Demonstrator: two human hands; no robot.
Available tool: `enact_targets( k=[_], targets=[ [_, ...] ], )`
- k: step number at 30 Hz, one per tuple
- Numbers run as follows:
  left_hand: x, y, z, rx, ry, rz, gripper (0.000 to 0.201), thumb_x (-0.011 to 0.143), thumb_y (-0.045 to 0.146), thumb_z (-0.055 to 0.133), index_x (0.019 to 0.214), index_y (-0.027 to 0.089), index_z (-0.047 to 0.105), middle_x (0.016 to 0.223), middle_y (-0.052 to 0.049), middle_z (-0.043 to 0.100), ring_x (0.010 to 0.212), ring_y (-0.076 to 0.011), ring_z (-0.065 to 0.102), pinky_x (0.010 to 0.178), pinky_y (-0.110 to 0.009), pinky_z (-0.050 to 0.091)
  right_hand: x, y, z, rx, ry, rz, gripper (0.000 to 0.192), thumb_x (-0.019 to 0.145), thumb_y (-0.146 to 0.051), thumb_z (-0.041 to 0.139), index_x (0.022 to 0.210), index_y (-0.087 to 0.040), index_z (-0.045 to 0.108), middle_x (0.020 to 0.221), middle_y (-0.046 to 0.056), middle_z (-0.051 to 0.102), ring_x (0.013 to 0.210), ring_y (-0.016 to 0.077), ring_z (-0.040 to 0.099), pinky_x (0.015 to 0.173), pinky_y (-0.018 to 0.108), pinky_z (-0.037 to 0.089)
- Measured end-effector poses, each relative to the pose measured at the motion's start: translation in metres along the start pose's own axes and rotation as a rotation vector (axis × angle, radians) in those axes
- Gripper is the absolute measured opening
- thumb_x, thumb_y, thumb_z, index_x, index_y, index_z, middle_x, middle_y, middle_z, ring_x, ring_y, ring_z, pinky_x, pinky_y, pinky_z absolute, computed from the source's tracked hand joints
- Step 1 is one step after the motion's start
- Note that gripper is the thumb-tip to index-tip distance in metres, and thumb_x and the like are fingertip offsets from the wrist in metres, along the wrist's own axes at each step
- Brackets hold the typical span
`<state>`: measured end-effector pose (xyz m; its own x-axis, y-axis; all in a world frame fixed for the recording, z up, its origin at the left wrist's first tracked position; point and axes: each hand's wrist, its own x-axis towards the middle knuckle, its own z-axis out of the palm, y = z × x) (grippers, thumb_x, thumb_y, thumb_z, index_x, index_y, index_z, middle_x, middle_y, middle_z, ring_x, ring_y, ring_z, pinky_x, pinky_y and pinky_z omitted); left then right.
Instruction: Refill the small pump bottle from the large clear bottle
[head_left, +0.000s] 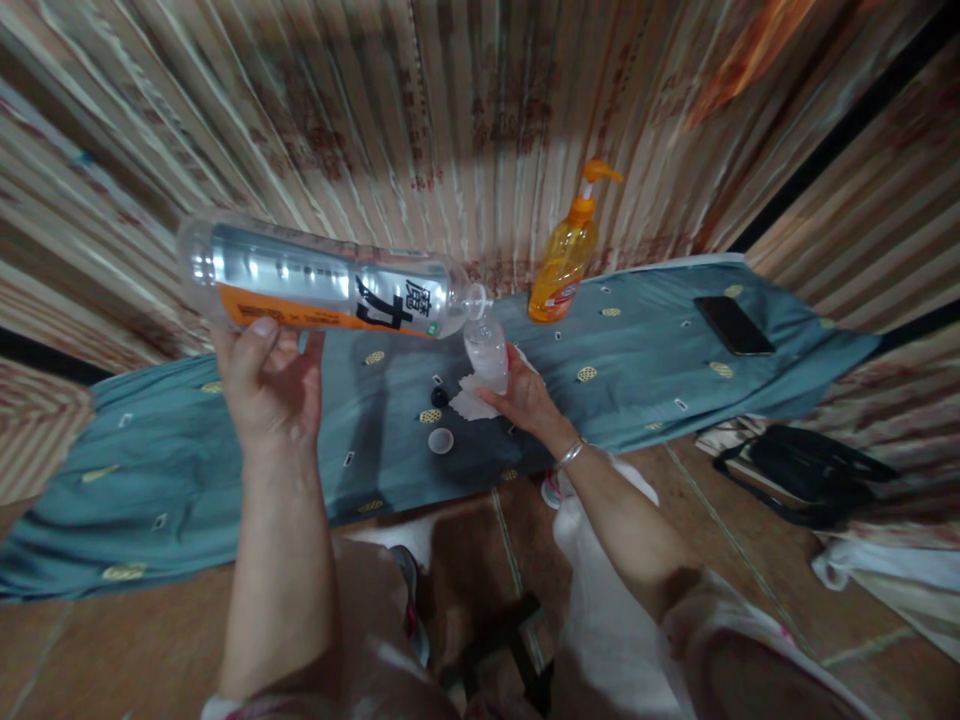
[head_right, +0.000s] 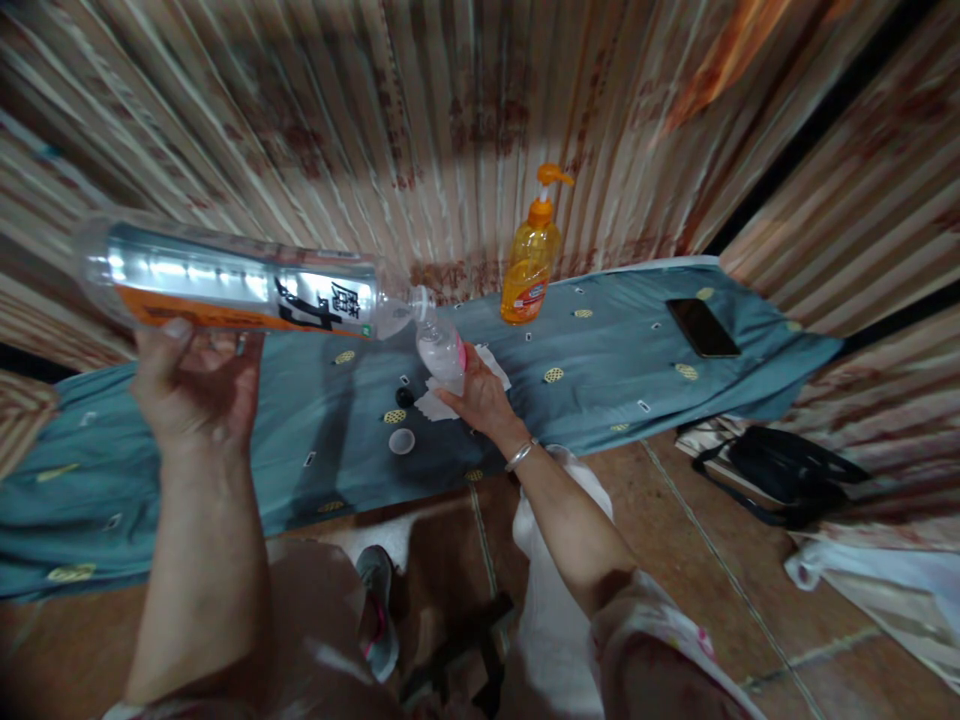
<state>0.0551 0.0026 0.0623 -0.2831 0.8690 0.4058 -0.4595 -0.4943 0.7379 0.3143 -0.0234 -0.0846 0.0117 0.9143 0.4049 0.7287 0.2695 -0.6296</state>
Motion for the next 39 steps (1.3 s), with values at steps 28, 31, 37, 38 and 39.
enact_targets(
  k=[28, 31, 37, 38, 39],
  targets=[
    [-0.0005, 0.0000, 0.0006, 0.035, 0.005, 0.003, 0.038, 0.048, 0.025, 0.084, 0.078, 0.023, 0.061, 0.080, 0.006, 0.064, 0.079, -0.0112, 0.060, 0.074, -0.024, 0.052, -0.0006, 0.0008, 0.0024, -0.014, 0.007, 0.027, 0.087, 0.077, -0.043, 0.078, 0.145, -0.007, 0.037, 0.137, 0.025, 0.061, 0.125, 0.0363, 0.062, 0.107, 0.050, 0.050],
    [-0.0019, 0.0014, 0.0033, 0.037, 0.011, -0.001, 0.038, 0.048, 0.026, 0.083, 0.079, 0.023, 0.060, 0.086, 0.005, 0.066, 0.083, -0.0118, 0.060, 0.074, -0.024, 0.052, -0.0006, 0.0021, 0.0029, -0.013, 0.009, 0.026, 0.088, 0.077, -0.043, 0.078, 0.146, -0.008, 0.037, 0.138, 0.026, 0.060, 0.126, 0.0372, 0.062, 0.108, 0.052, 0.050],
    [-0.0036, 0.0026, 0.0059, 0.028, 0.010, -0.004, 0.038, 0.049, 0.025, 0.082, 0.080, 0.024, 0.060, 0.081, 0.005, 0.063, 0.080, -0.0123, 0.060, 0.076, -0.025, 0.050, -0.0009, 0.0034, 0.0040, -0.012, 0.008, 0.022, 0.087, 0.079, -0.051, 0.075, 0.146, -0.009, 0.037, 0.138, 0.026, 0.060, 0.126, 0.0375, 0.062, 0.107, 0.052, 0.050],
    [-0.0036, 0.0026, 0.0055, 0.022, 0.006, -0.005, 0.038, 0.049, 0.024, 0.082, 0.080, 0.024, 0.060, 0.081, 0.005, 0.064, 0.081, -0.0124, 0.060, 0.077, -0.026, 0.050, -0.0010, 0.0032, 0.0042, -0.018, 0.012, 0.020, 0.087, 0.080, -0.051, 0.074, 0.146, -0.008, 0.037, 0.138, 0.026, 0.060, 0.126, 0.0373, 0.062, 0.108, 0.052, 0.050],
    [-0.0036, 0.0024, 0.0050, 0.018, 0.004, -0.007, 0.038, 0.050, 0.024, 0.083, 0.081, 0.024, 0.061, 0.082, 0.005, 0.064, 0.082, -0.0123, 0.060, 0.078, -0.026, 0.050, -0.0011, 0.0029, 0.0043, -0.020, 0.014, 0.018, 0.086, 0.080, -0.050, 0.074, 0.145, -0.007, 0.037, 0.138, 0.027, 0.060, 0.127, 0.0371, 0.062, 0.108, 0.051, 0.050]
  ],
)
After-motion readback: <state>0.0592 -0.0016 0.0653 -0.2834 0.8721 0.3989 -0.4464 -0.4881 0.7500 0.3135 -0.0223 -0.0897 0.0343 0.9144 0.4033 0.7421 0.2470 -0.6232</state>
